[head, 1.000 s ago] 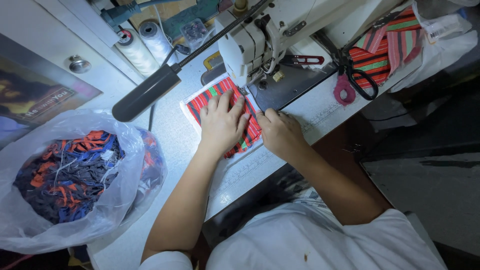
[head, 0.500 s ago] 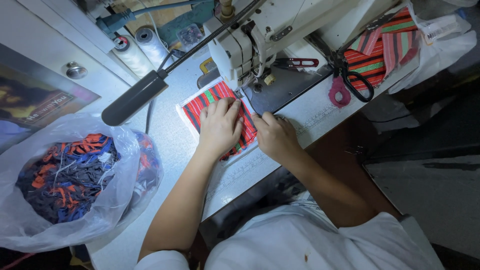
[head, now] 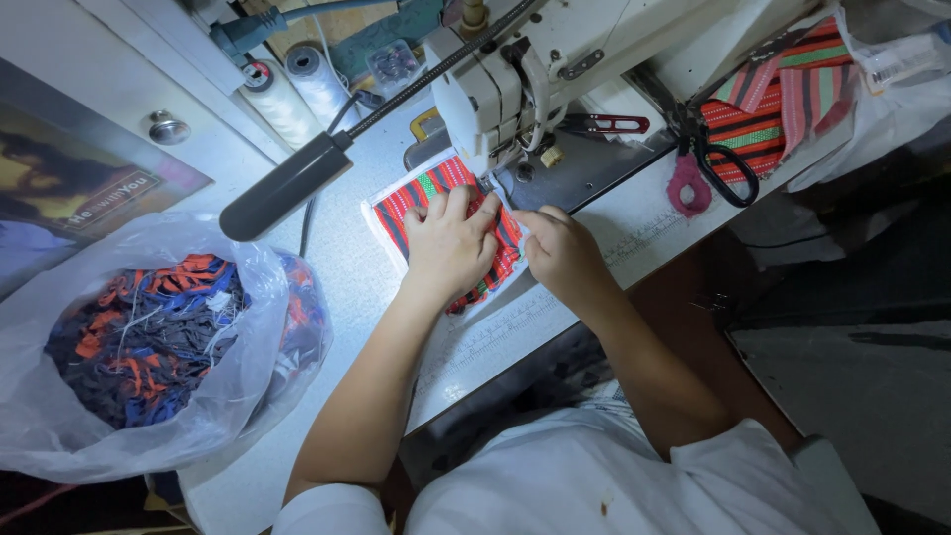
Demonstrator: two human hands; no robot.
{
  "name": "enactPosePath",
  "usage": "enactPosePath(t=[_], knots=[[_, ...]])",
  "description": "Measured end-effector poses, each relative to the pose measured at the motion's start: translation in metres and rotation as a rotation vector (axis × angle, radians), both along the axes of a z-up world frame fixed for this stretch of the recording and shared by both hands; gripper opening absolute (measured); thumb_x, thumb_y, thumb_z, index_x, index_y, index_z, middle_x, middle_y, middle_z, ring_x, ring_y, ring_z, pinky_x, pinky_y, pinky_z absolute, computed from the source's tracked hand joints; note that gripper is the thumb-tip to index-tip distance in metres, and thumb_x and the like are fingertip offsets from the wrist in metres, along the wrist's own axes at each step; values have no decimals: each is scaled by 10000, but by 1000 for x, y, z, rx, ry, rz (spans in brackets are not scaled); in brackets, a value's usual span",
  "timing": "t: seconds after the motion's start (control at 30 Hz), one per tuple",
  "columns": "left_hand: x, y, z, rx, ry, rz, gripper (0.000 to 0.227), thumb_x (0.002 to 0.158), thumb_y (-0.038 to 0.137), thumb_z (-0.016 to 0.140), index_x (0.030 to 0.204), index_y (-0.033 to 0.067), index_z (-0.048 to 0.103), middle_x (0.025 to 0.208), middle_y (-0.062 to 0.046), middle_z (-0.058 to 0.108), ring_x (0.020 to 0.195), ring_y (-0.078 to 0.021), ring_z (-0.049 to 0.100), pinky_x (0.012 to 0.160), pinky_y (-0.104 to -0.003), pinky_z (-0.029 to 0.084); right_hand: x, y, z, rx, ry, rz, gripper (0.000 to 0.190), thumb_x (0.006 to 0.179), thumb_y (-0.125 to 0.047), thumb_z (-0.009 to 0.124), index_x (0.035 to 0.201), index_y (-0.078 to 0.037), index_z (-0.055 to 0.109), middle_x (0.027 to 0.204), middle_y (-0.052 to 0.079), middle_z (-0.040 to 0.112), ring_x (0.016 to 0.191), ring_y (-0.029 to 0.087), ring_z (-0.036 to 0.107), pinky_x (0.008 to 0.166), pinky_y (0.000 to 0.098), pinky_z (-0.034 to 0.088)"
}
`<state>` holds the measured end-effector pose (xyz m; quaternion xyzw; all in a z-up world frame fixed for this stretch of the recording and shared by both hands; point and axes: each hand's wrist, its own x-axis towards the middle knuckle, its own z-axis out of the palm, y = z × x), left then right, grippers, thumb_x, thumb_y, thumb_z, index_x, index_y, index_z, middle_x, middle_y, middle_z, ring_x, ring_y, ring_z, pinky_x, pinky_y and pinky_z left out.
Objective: Trimming excess threads and sewing small fabric pieces at a sewing workstation.
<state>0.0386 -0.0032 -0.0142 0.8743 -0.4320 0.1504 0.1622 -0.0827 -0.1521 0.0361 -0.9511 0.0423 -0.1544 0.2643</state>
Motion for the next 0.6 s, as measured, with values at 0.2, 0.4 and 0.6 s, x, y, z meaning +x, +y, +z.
enactPosePath(t=[0.2, 0.4, 0.6], knots=[[2, 3, -3, 56, 37, -4, 438, 846, 389, 527, 1273, 361, 620, 1151, 14, 447, 1130, -242, 466, 889, -526, 355, -2, 7, -10, -140, 27, -18, 344, 956, -33, 519, 1238, -6, 712, 777, 47, 600, 750, 226, 695, 622, 331, 560], [4, 13, 12, 158, 264, -114, 398, 880, 390, 596, 1267, 371, 683, 1294, -24, 461, 1276, -298, 434, 953, -561, 355, -10, 9, -19, -269, 54, -25, 332, 970, -49, 549, 1262, -12, 702, 779, 57, 603, 718, 223, 692, 604, 328, 560], [7, 8, -3, 30, 243, -52, 452, 883, 350, 617, 1316, 230, 662, 1223, -23, 534, 1226, -252, 508, 943, -530, 390, -10, 3, -20, -155, 82, -77, 333, 975, -15, 538, 1269, 48, 681, 838, 85, 633, 792, 236, 701, 658, 327, 564]])
